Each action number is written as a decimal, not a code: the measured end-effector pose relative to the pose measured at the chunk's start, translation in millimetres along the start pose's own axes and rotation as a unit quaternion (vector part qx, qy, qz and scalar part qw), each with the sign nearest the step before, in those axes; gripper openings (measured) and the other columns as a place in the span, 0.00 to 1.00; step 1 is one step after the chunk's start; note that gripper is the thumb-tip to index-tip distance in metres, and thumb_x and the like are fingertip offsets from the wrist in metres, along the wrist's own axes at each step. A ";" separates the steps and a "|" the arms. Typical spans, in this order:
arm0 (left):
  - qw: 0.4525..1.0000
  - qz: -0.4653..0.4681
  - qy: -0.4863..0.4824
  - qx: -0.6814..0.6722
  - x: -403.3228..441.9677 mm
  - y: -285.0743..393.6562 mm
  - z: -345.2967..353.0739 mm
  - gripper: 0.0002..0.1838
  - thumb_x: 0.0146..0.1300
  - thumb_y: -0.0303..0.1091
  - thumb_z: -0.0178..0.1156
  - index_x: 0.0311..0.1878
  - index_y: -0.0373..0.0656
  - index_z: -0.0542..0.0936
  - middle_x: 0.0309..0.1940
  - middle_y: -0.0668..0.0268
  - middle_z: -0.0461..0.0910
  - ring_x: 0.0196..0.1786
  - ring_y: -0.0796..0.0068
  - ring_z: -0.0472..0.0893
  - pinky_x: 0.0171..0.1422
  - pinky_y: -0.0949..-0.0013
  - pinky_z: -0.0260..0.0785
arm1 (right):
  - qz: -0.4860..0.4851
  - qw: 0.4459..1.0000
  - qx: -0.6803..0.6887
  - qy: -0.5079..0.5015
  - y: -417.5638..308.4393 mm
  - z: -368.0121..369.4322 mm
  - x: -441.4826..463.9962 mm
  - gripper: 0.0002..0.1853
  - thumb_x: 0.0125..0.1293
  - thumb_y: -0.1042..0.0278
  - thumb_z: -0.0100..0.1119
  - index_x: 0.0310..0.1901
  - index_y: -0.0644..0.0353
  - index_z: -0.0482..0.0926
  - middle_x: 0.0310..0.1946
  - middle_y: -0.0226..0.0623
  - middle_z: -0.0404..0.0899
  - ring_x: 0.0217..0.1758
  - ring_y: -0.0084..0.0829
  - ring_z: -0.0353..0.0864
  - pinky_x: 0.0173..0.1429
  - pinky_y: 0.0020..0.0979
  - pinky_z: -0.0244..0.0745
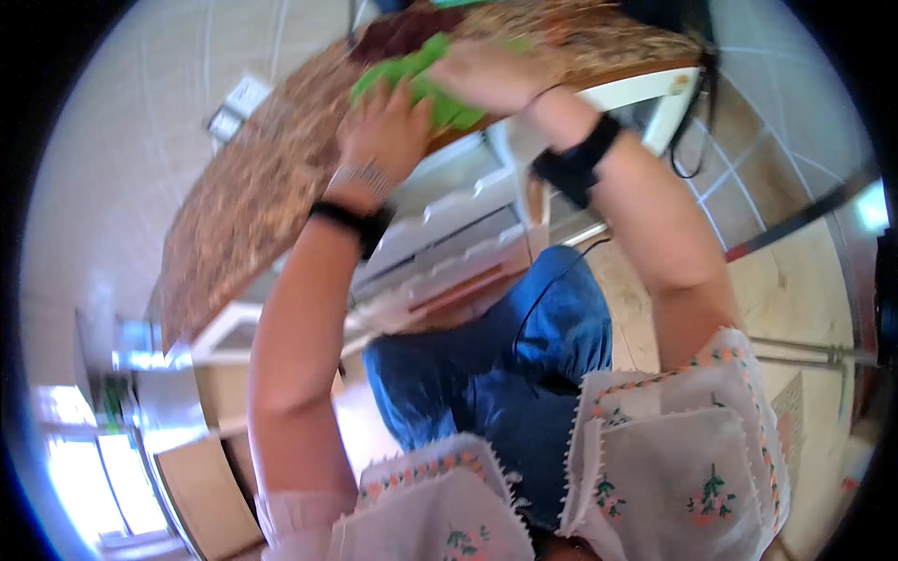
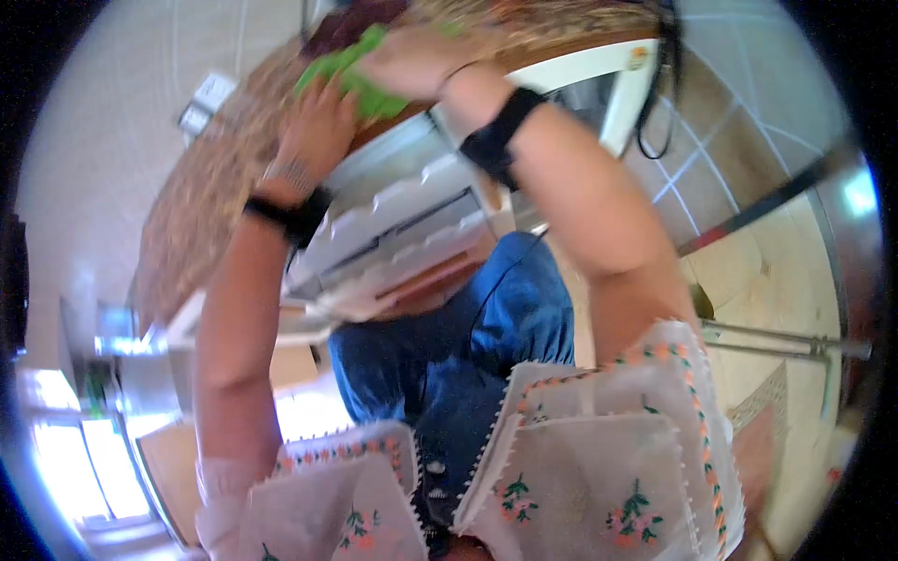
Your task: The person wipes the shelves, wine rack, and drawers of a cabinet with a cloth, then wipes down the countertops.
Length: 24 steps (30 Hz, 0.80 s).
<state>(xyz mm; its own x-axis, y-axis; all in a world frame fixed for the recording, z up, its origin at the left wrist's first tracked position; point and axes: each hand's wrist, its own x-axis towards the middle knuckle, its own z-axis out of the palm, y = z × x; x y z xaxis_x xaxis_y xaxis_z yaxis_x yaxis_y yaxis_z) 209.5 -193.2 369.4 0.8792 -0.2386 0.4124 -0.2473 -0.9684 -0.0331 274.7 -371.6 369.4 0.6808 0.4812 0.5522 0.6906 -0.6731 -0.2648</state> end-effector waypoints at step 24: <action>0.992 0.024 -0.062 -0.111 3.7 7.0 16.6 0.26 0.66 0.50 0.37 0.61 0.46 0.67 0.63 0.55 0.64 0.66 0.53 0.60 0.66 0.44 0.46 | 0.104 0.983 -0.150 0.032 18.3 21.8 -14.0 0.21 0.67 0.56 0.36 0.39 0.64 0.76 0.38 0.53 0.77 0.43 0.50 0.75 0.50 0.44 0.67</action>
<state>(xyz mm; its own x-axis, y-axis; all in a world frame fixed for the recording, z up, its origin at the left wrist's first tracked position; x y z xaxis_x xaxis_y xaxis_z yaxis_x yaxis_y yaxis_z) 217.8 -202.1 355.6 0.9040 -0.3046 0.2999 -0.3618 -0.9188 0.1576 283.1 -378.4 339.6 0.7765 0.2862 0.5614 0.4285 -0.8930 -0.1375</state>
